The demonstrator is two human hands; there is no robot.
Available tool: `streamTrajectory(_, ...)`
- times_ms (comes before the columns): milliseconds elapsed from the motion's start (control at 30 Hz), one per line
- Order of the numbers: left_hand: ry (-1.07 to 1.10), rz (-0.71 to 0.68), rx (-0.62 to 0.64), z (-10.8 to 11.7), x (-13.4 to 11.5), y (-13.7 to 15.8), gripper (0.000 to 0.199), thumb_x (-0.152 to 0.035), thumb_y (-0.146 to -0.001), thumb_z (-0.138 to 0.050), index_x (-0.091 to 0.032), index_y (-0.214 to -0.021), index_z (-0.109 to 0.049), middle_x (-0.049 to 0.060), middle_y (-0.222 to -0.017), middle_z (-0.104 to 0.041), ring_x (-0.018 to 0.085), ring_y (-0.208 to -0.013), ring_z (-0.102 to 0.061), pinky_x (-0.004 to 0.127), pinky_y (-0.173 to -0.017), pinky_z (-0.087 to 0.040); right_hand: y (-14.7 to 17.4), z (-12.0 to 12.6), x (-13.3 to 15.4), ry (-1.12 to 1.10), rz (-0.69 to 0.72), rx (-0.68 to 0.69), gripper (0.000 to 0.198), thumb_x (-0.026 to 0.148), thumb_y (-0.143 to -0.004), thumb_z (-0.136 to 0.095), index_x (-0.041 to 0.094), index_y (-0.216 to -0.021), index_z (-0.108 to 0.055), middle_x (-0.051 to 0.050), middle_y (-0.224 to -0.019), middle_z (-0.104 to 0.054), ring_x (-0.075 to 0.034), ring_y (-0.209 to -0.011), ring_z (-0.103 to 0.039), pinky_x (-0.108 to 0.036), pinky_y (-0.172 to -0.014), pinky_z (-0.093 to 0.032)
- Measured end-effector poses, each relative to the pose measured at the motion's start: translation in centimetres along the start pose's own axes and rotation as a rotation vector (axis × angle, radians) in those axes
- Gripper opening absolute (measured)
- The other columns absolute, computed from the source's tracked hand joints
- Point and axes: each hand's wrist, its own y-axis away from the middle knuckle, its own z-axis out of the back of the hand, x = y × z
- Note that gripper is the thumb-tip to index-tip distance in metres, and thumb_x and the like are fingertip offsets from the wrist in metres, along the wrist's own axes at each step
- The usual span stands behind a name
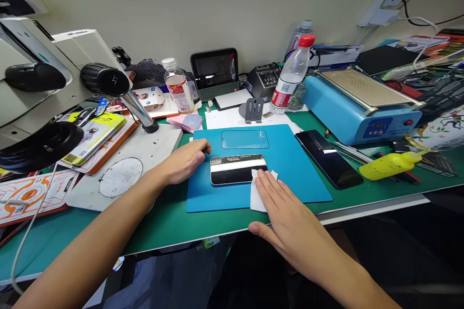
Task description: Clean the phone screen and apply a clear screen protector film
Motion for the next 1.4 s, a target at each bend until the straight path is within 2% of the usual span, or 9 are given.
streamTrajectory(233,0.004,0.020,-0.010,0.0,0.0,0.0,0.081,-0.084,-0.092,-0.003,-0.020,-0.100,-0.052,0.007,-0.094,-0.060,0.023,-0.082,-0.051,0.041,-0.077,-0.043,-3.6,1.2,-1.8,-0.104,-0.077,0.101,0.091,0.070,-0.101,-0.034,0.005,-0.164,-0.024,-0.020,-0.171,-0.023,-0.033,-0.159,-0.020,-0.056,-0.127,-0.030)
streamTrajectory(400,-0.002,0.014,-0.010,-0.1,0.1,0.1,0.080,-0.084,-0.092,-0.003,-0.020,-0.101,-0.051,0.007,-0.094,-0.060,0.023,-0.083,-0.051,0.041,-0.077,-0.043,-5.7,1.5,-2.4,-0.141,-0.118,0.084,0.092,0.073,-0.100,-0.029,0.009,-0.165,-0.024,-0.020,-0.171,-0.025,-0.033,-0.160,-0.019,-0.056,-0.127,-0.027)
streamTrajectory(567,0.010,0.020,-0.017,0.0,0.1,0.1,0.083,-0.086,-0.090,-0.002,-0.020,-0.099,-0.052,0.007,-0.094,-0.060,0.023,-0.082,-0.051,0.040,-0.076,-0.043,-3.6,1.2,-1.8,-0.070,-0.156,0.078,0.093,0.071,-0.100,-0.034,0.003,-0.163,-0.028,-0.021,-0.170,-0.026,-0.035,-0.159,-0.022,-0.056,-0.127,-0.029)
streamTrajectory(733,0.027,0.023,-0.006,0.0,-0.1,-0.1,0.082,-0.087,-0.090,-0.005,-0.020,-0.098,-0.052,0.006,-0.091,-0.058,0.023,-0.080,-0.049,0.040,-0.075,-0.041,-0.5,1.2,-1.3,-0.006,-0.125,0.069,0.091,0.070,-0.100,-0.037,0.006,-0.164,-0.026,-0.016,-0.170,-0.025,-0.035,-0.158,-0.025,-0.058,-0.124,-0.036)
streamTrajectory(900,0.024,0.022,0.000,-0.1,-0.1,-0.1,0.078,-0.083,-0.094,-0.005,-0.020,-0.100,-0.051,0.007,-0.093,-0.058,0.023,-0.082,-0.049,0.039,-0.076,-0.039,0.1,0.8,-0.8,0.046,-0.091,0.018,0.093,0.072,-0.099,-0.038,0.004,-0.162,-0.032,-0.019,-0.167,-0.031,-0.037,-0.155,-0.031,-0.057,-0.121,-0.040)
streamTrajectory(1033,0.021,0.019,0.003,-0.2,0.0,-0.1,0.078,-0.083,-0.094,-0.005,-0.020,-0.100,-0.051,0.007,-0.093,-0.058,0.023,-0.082,-0.049,0.039,-0.076,-0.039,-0.2,-0.2,0.8,0.105,-0.079,-0.068,0.096,0.075,-0.097,-0.037,0.000,-0.157,-0.040,-0.025,-0.164,-0.035,-0.040,-0.153,-0.035,-0.059,-0.119,-0.043)
streamTrajectory(1200,0.021,0.026,-0.002,-0.1,0.0,-0.2,0.082,-0.086,-0.091,-0.004,-0.019,-0.099,-0.052,0.007,-0.093,-0.058,0.023,-0.081,-0.048,0.039,-0.075,-0.039,-1.8,-1.4,4.6,0.119,-0.014,-0.113,0.103,0.076,-0.094,-0.044,-0.008,-0.153,-0.043,-0.031,-0.160,-0.039,-0.043,-0.148,-0.043,-0.054,-0.117,-0.046)
streamTrajectory(1300,0.019,0.020,-0.011,-0.2,0.0,-0.2,0.085,-0.088,-0.088,-0.001,-0.020,-0.098,-0.051,0.007,-0.093,-0.058,0.023,-0.081,-0.049,0.040,-0.076,-0.039,-3.9,-1.9,6.7,0.052,-0.015,-0.087,0.103,0.076,-0.093,-0.044,-0.008,-0.153,-0.042,-0.032,-0.161,-0.036,-0.043,-0.151,-0.038,-0.053,-0.120,-0.043)
streamTrajectory(1400,0.024,0.016,-0.010,-0.2,0.1,-0.1,0.085,-0.088,-0.088,0.000,-0.020,-0.099,-0.050,0.006,-0.093,-0.058,0.023,-0.082,-0.050,0.040,-0.076,-0.040,-6.5,-2.2,8.0,-0.019,0.029,-0.044,0.107,0.077,-0.092,-0.046,-0.008,-0.156,-0.037,-0.030,-0.164,-0.031,-0.040,-0.155,-0.030,-0.052,-0.125,-0.034)
